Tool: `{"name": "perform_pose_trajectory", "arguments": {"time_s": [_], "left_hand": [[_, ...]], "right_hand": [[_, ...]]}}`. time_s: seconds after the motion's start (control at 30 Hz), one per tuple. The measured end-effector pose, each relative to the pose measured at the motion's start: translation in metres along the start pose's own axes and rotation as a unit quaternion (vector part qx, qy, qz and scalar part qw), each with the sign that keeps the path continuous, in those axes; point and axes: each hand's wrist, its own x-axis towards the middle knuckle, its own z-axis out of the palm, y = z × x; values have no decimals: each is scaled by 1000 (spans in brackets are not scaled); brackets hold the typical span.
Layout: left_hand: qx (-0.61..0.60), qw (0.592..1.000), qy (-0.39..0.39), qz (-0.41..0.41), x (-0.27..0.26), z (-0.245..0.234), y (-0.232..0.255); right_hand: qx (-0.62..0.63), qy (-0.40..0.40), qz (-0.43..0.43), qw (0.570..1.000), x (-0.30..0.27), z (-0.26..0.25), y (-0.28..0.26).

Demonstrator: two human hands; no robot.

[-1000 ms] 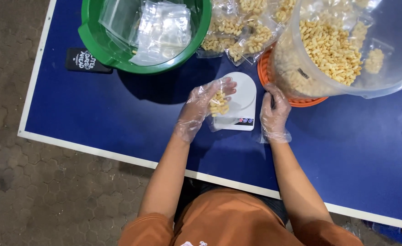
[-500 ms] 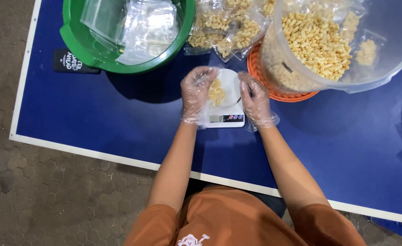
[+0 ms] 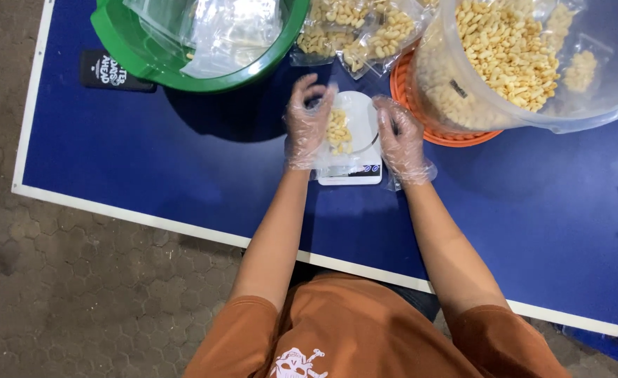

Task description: Filling small plastic bags with snacks from a large container and weighing them on a digital scale

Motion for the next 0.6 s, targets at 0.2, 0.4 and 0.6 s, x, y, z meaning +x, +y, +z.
{"name": "perform_pose_trajectory", "arguments": {"time_s": [0.2, 0.4, 0.6], "left_hand": [[-204, 979, -4, -20, -3, -32, -17], [-143, 986, 28, 78, -44, -97, -3], [49, 985, 2, 165, -59, -124, 6]], "right_hand": [[-21, -13, -5, 1000, -3, -3, -2], [-30, 43, -31, 998, -4, -2, 4], [-20, 58, -23, 998, -2, 0, -4]]}}
